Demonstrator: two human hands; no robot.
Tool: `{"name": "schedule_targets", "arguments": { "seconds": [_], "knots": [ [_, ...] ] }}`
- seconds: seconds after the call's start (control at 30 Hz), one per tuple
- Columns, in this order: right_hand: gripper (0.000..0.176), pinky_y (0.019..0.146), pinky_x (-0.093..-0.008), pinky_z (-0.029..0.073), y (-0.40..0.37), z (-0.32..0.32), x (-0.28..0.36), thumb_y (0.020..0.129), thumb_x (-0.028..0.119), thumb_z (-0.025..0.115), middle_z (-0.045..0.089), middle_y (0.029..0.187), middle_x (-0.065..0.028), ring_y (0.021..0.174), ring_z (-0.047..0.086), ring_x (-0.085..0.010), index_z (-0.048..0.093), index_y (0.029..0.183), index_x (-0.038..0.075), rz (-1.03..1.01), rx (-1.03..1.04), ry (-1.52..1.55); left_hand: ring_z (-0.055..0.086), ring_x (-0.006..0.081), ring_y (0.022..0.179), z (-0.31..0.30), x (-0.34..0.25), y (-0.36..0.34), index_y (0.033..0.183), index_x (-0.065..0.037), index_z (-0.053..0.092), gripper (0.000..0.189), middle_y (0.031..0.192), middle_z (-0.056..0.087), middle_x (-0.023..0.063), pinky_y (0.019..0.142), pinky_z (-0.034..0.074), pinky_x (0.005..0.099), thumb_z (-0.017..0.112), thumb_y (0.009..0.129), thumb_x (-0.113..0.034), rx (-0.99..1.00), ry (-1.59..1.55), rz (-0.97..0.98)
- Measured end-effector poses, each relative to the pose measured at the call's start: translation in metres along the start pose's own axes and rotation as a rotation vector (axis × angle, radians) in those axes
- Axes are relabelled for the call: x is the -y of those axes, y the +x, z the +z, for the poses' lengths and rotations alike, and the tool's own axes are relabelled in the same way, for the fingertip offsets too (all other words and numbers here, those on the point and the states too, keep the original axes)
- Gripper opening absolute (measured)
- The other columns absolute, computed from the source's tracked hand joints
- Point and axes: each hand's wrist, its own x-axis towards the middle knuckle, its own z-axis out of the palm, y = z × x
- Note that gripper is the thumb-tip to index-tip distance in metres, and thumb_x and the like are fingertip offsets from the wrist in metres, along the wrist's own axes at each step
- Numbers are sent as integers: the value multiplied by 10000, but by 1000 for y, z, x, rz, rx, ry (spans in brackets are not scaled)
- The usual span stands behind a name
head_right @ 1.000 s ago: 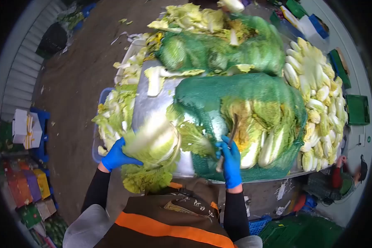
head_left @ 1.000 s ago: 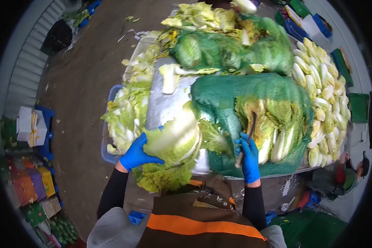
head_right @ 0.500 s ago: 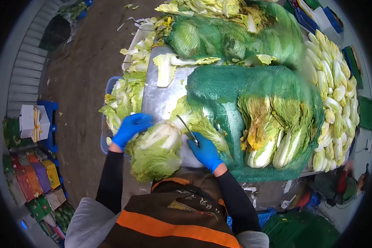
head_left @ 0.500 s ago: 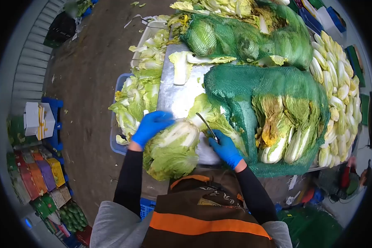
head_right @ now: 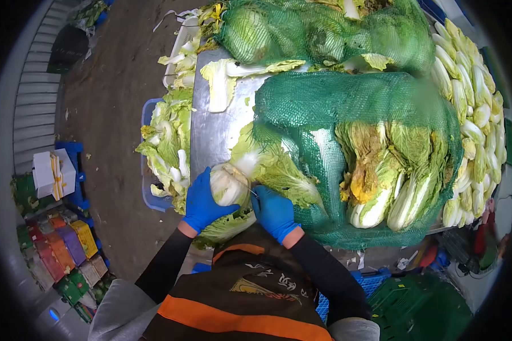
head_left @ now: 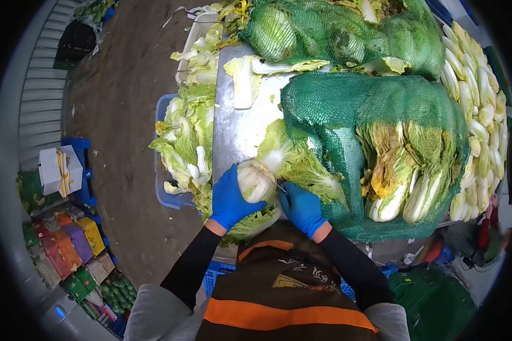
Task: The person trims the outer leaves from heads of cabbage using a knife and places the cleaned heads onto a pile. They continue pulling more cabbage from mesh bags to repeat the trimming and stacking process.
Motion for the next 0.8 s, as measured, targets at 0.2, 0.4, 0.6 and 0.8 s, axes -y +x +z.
{"name": "schedule_targets", "arguments": {
  "seconds": [0.2, 0.4, 0.6, 0.8],
  "knots": [
    [73, 524, -403, 488, 1, 18, -3, 875, 140, 538, 580, 746, -109, 636, 620, -288, 540, 931, 94, -193, -57, -137, 487, 359, 1163, 1, 0, 1, 1392, 15, 313, 1155, 1282, 475, 212, 970, 385, 450, 848, 525, -528, 28, -3, -6],
    [139, 519, -388, 504, 6, 38, -14, 818, 81, 524, 584, 814, -120, 626, 626, -268, 511, 956, 75, -127, 60, -330, 467, 369, 1181, 4, 5, 2, 1400, 19, 297, 1169, 1311, 445, 220, 983, 367, 464, 848, 525, -526, 36, -18, -12],
    [142, 536, -381, 522, 13, 49, -21, 815, 78, 526, 585, 826, -135, 636, 636, -268, 507, 956, 64, -115, 74, -434, 463, 379, 1180, 4, 5, 2, 1404, 25, 283, 1167, 1318, 438, 231, 989, 359, 467, 845, 535, -515, 16, -29, 0],
    [174, 541, -397, 523, 23, 61, -33, 845, 102, 511, 597, 836, -159, 637, 643, -299, 502, 1011, 52, -63, 178, -467, 460, 389, 1180, 13, 6, -5, 1399, 33, 286, 1153, 1308, 445, 242, 986, 361, 475, 839, 546, -511, -39, -54, 22]
  ]
}}
